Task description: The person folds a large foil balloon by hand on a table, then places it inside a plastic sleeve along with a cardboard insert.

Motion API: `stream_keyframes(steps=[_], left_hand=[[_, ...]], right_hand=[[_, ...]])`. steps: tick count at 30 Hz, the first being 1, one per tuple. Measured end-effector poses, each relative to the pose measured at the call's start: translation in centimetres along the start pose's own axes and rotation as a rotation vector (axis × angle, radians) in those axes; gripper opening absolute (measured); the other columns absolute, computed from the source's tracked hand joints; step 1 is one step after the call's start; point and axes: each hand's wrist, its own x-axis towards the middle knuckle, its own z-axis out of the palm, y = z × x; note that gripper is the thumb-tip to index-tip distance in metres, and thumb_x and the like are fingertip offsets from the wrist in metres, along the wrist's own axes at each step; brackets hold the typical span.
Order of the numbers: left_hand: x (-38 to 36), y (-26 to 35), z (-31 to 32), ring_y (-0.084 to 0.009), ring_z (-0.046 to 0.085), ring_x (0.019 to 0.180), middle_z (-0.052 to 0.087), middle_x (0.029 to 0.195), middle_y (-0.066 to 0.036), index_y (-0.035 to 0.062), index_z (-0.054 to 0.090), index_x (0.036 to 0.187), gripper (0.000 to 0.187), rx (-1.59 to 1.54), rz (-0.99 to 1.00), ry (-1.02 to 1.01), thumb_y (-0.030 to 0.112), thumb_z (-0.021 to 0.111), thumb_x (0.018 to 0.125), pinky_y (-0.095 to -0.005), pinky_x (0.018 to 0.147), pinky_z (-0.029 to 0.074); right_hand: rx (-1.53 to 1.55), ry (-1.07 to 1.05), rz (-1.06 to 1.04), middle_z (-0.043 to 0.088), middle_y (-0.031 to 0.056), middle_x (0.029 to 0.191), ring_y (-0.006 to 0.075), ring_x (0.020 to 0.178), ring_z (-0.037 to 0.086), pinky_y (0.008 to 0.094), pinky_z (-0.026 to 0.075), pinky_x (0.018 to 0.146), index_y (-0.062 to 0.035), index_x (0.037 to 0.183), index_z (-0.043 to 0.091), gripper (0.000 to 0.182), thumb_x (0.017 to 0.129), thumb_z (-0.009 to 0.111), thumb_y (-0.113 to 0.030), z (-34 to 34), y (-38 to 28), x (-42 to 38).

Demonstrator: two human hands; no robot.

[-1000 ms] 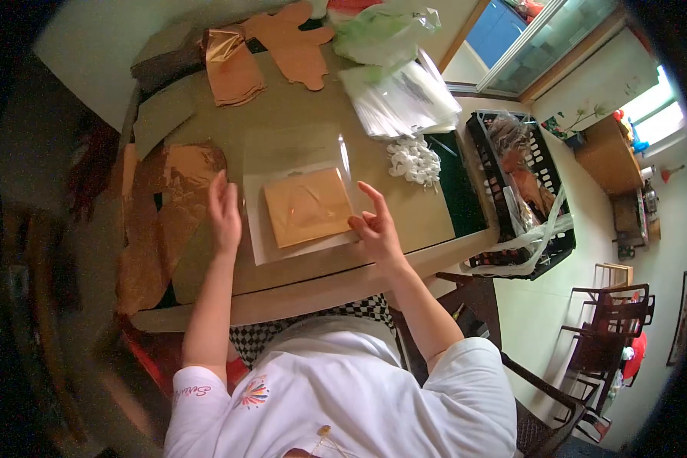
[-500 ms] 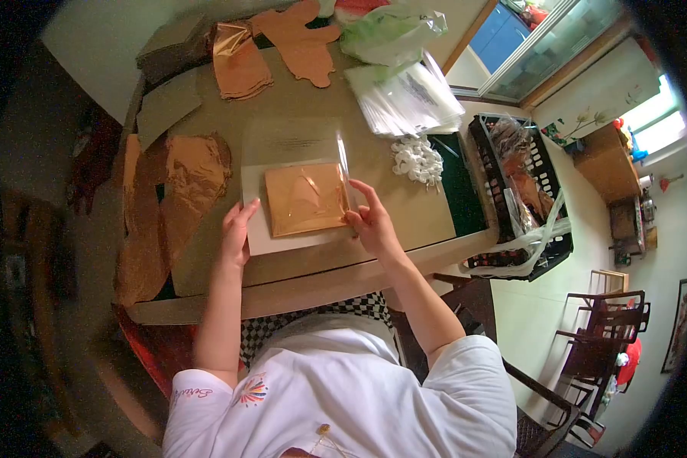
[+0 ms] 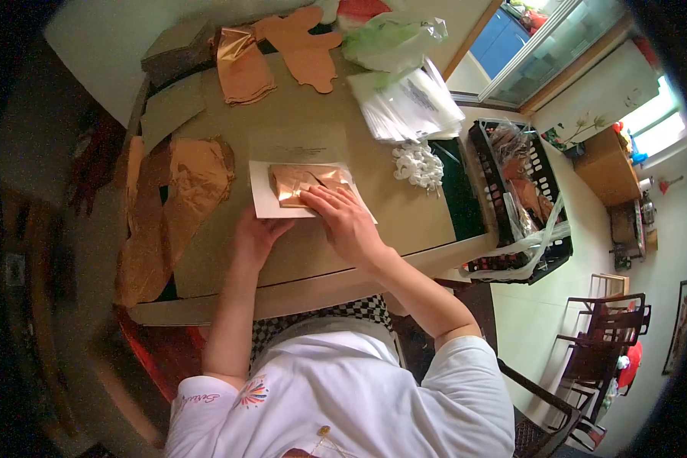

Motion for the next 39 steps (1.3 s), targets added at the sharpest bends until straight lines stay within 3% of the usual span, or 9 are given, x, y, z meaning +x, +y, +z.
stream_keyframes(steps=[11, 15, 18, 21, 23, 28, 32, 35, 39], left_hand=[[1.8, -0.1, 0.6, -0.0178, 0.061, 0.104, 0.057, 0.123, -0.007, 0.009, 0.05, 0.128, 0.038, 0.244, 0.243, 0.276, 0.028, 0.054, 0.095, -0.0336, 0.085, 0.055], [2.4, 0.2, 0.8, -0.0193, 0.06, 0.108, 0.057, 0.122, -0.009, 0.0065, 0.045, 0.133, 0.037, 0.173, 0.017, 0.301, 0.018, 0.048, 0.097, -0.0344, 0.087, 0.053], [2.4, -2.2, -0.1, -0.0209, 0.06, 0.109, 0.057, 0.123, -0.01, 0.0049, 0.046, 0.131, 0.036, 0.068, 0.167, -0.073, 0.02, 0.047, 0.099, -0.0361, 0.088, 0.055], [1.9, -1.5, 2.6, -0.0215, 0.059, 0.11, 0.056, 0.124, -0.009, 0.0069, 0.047, 0.13, 0.035, 0.201, -0.1, 0.128, 0.023, 0.046, 0.1, -0.0376, 0.087, 0.056], [1.8, -2.2, 3.0, -0.0218, 0.059, 0.111, 0.055, 0.126, -0.011, 0.0081, 0.047, 0.131, 0.039, 0.2, -0.058, 0.1, 0.032, 0.046, 0.1, -0.0395, 0.089, 0.056], [2.6, -3.6, 2.9, -0.0203, 0.062, 0.105, 0.058, 0.123, -0.009, 0.0093, 0.047, 0.132, 0.038, 0.243, -0.197, 0.171, 0.032, 0.043, 0.101, -0.0352, 0.083, 0.057], [2.7, -5.8, 0.9, -0.0205, 0.064, 0.101, 0.063, 0.113, -0.009, 0.0047, 0.053, 0.125, 0.033, 0.148, -0.074, -0.014, 0.025, 0.047, 0.1, -0.036, 0.082, 0.055], [2.0, -4.2, 3.1, -0.0188, 0.068, 0.085, 0.066, 0.099, -0.01, 0.0008, 0.057, 0.114, 0.027, 0.215, -0.2, 0.185, 0.021, 0.045, 0.101, -0.0314, 0.072, 0.058], [1.1, -3.9, 2.9, -0.021, 0.069, 0.084, 0.068, 0.098, -0.014, -0.0029, 0.06, 0.107, 0.028, 0.274, -0.121, 0.131, 0.019, 0.044, 0.101, -0.0317, 0.07, 0.059]], right_hand=[[0.074, -0.153, 0.055, 0.057, 0.0115, 0.131, 0.0305, 0.12, 0.054, 0.0404, 0.045, 0.1, -0.0109, 0.129, 0.055, 0.052, 0.079, 0.052, 0.004, -0.5, -0.8, 0.5], [0.053, -0.155, 0.039, 0.057, 0.0112, 0.132, 0.0296, 0.121, 0.053, 0.0398, 0.044, 0.101, -0.0112, 0.128, 0.056, 0.051, 0.08, 0.052, 0.004, 0.0, -0.7, 0.3], [0.042, -0.115, 0.017, 0.057, 0.0114, 0.131, 0.0298, 0.121, 0.053, 0.04, 0.044, 0.101, -0.0112, 0.128, 0.057, 0.051, 0.08, 0.053, 0.005, 0.6, -0.7, 0.4], [-0.038, -0.076, -0.024, 0.056, 0.0149, 0.13, 0.031, 0.122, 0.052, 0.0409, 0.042, 0.103, -0.0087, 0.13, 0.055, 0.052, 0.078, 0.054, 0.002, 1.3, 0.0, 0.7], [-0.044, -0.076, -0.019, 0.052, 0.0182, 0.134, 0.0341, 0.127, 0.047, 0.0439, 0.038, 0.106, -0.0063, 0.131, 0.053, 0.056, 0.075, 0.056, 0.0, 1.9, 0.7, 1.1], [-0.094, 0.086, -0.139, 0.055, 0.0146, 0.114, 0.0341, 0.109, 0.05, 0.0448, 0.041, 0.094, -0.0057, 0.114, 0.058, 0.045, 0.069, 0.064, -0.006, 2.0, 0.4, 0.8], [-0.139, 0.073, -0.242, 0.051, 0.0101, 0.093, 0.0294, 0.092, 0.05, 0.041, 0.04, 0.083, -0.0074, 0.1, 0.059, 0.037, 0.065, 0.068, -0.013, 1.8, 1.3, 1.1], [-0.1, 0.075, -0.239, 0.053, 0.0076, 0.09, 0.0284, 0.091, 0.051, 0.0411, 0.04, 0.083, -0.0077, 0.096, 0.061, 0.035, 0.063, 0.07, -0.013, 2.4, 1.4, 2.2], [-0.133, 0.073, -0.276, 0.052, 0.0069, 0.087, 0.0269, 0.091, 0.052, 0.0399, 0.04, 0.085, -0.0063, 0.09, 0.063, 0.026, 0.066, 0.066, -0.014, 3.5, 2.6, 3.7]])
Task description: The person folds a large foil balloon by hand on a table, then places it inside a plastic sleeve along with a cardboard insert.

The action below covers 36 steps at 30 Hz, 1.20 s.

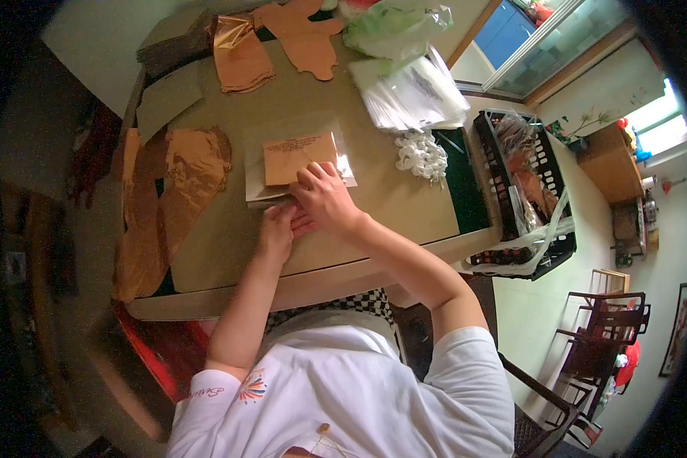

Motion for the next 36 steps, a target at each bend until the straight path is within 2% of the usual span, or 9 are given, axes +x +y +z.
stream_keyframes(steps=[11, 18, 19, 21, 23, 25, 27, 29, 36], left_hand=[[-6.1, 2.5, -1.9, -0.0152, 0.067, 0.076, 0.07, 0.082, -0.009, -0.0034, 0.065, 0.086, 0.026, 0.685, -0.013, -0.232, 0.018, 0.054, 0.097, -0.0265, 0.067, 0.054], [-20.1, 8.8, -0.7, -0.0238, 0.054, 0.065, 0.056, 0.077, -0.007, 0.0067, 0.056, 0.083, 0.02, 0.359, 1.536, -0.704, 0.024, 0.065, 0.078, -0.0383, 0.06, 0.041], [-21.1, 7.3, 2.2, -0.0255, 0.054, 0.071, 0.056, 0.087, -0.01, 0.0075, 0.055, 0.1, 0.036, -0.174, 2.001, -0.128, 0.039, 0.068, 0.086, -0.0424, 0.072, 0.044], [-25.3, 8.7, 2.9, -0.0255, 0.052, 0.071, 0.056, 0.078, -0.012, 0.0002, 0.056, 0.087, 0.027, 1.327, 2.125, 0.952, 0.026, 0.063, 0.086, -0.0397, 0.072, 0.042], [-24.8, 10.9, 3.2, -0.0262, 0.051, 0.071, 0.055, 0.073, -0.013, -0.0042, 0.056, 0.081, 0.023, 1.877, 2.105, 1.589, 0.017, 0.059, 0.086, -0.0383, 0.072, 0.04], [-20.3, 14.3, 4.2, -0.0274, 0.05, 0.071, 0.055, 0.072, -0.014, -0.0058, 0.057, 0.08, 0.019, 1.333, 2.726, 1.636, 0.012, 0.057, 0.086, -0.0383, 0.07, 0.04], [-20.1, 13.9, 4.3, -0.0289, 0.051, 0.072, 0.055, 0.073, -0.014, -0.0068, 0.057, 0.083, 0.018, 1.321, 2.666, 1.775, 0.011, 0.054, 0.087, -0.0392, 0.068, 0.039], [-20.2, 13.4, 4.3, -0.0288, 0.051, 0.071, 0.054, 0.072, -0.014, -0.0074, 0.057, 0.084, 0.019, 1.291, 2.593, 1.803, 0.011, 0.053, 0.088, -0.0396, 0.067, 0.039], [-19.6, 12.9, 4.6, -0.0303, 0.051, 0.086, 0.055, 0.09, -0.014, -0.0026, 0.058, 0.095, 0.017, 1.476, 2.607, 1.146, 0.01, 0.058, 0.083, -0.0399, 0.076, 0.043]], right_hand=[[-0.04, -0.057, -0.068, 0.053, 0.006, 0.087, 0.0232, 0.089, 0.051, 0.0357, 0.04, 0.082, -0.0094, 0.089, 0.065, 0.019, 0.074, 0.061, -0.019, 1.1, -1.2, -2.1], [0.16, 0.036, 0.155, 0.055, 0.0096, 0.093, 0.0273, 0.088, 0.054, 0.0389, 0.044, 0.079, -0.0082, 0.105, 0.06, 0.028, 0.078, 0.064, -0.003, -0.7, -2.4, -6.3], [0.148, 0.091, 0.183, 0.056, 0.0099, 0.094, 0.028, 0.088, 0.054, 0.0395, 0.044, 0.079, -0.008, 0.106, 0.06, 0.03, 0.078, 0.064, -0.001, -0.8, -2.0, -6.0], [0.128, 0.129, 0.177, 0.056, 0.0099, 0.096, 0.028, 0.089, 0.054, 0.0399, 0.044, 0.08, -0.0074, 0.104, 0.061, 0.027, 0.078, 0.063, 0.001, -1.1, -1.5, -5.3], [0.071, 0.21, 0.217, 0.057, 0.0101, 0.096, 0.027, 0.09, 0.055, 0.0395, 0.045, 0.081, -0.0067, 0.101, 0.062, 0.024, 0.077, 0.063, 0.001, -1.9, -0.6, -4.9], [-0.019, 0.318, 0.293, 0.057, 0.0105, 0.094, 0.025, 0.09, 0.056, 0.0383, 0.045, 0.081, -0.0058, 0.097, 0.063, 0.021, 0.077, 0.063, 0.0, -3.7, 1.7, -5.0], [1.0, 0.638, 0.808, 0.058, 0.0117, 0.092, 0.023, 0.09, 0.057, 0.0363, 0.045, 0.082, -0.0047, 0.094, 0.063, 0.018, 0.076, 0.064, -0.001, -2.8, 9.2, -7.7], [-0.114, 0.517, 0.706, 0.06, 0.0136, 0.09, 0.0266, 0.088, 0.059, 0.0361, 0.048, 0.081, -0.0044, 0.096, 0.063, 0.018, 0.08, 0.058, 0.0, -7.3, 12.0, -8.4], [-0.541, 0.322, 0.916, 0.061, 0.0131, 0.094, 0.0321, 0.095, 0.06, 0.0429, 0.05, 0.082, -0.0077, 0.094, 0.064, 0.013, 0.081, 0.065, -0.009, -8.6, 22.5, -15.8]])
